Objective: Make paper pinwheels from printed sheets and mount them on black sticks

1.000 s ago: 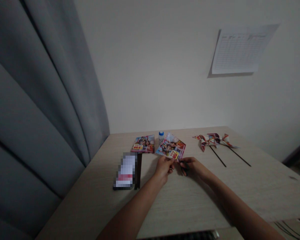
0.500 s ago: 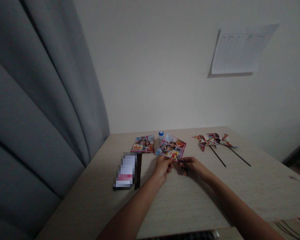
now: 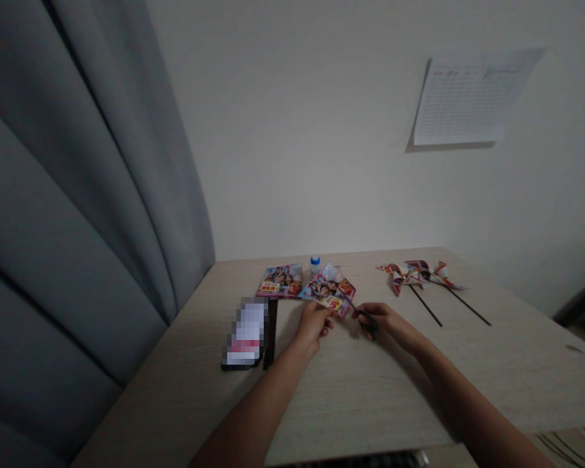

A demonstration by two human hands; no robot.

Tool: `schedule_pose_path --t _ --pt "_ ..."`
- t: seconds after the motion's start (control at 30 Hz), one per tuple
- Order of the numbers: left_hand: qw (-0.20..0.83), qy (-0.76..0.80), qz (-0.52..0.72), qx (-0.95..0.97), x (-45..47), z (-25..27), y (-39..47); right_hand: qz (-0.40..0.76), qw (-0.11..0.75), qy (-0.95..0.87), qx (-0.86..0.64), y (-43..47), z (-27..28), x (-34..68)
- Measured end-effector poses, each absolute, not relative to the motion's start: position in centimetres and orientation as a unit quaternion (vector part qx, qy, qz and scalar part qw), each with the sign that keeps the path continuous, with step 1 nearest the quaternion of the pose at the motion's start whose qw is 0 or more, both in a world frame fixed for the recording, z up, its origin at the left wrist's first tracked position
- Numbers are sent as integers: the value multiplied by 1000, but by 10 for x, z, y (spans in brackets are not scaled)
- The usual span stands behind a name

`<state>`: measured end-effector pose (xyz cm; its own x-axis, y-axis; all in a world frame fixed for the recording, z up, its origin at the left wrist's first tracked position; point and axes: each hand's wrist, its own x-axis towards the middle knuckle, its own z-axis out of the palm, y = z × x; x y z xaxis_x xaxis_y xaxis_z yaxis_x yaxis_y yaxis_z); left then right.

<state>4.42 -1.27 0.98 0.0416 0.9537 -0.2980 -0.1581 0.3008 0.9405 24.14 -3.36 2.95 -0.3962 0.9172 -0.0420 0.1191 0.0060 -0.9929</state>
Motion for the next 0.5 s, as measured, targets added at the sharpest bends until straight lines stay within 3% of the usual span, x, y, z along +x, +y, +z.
schedule_pose_path --t 0.1,0.27,0.37,0.5 --pt "611 529 429 404 41 14 -13 461 391 -634 -483 -23 22 250" --pt "613 534 377 444 35 22 -12 125 381 -667 -628 -9 6 263" --pt "612 533 353 467 30 25 -11 61 367 -646 -666 -6 2 269" --pt "605 535 331 489 24 25 -7 59 354 -632 -687 -3 -4 273"
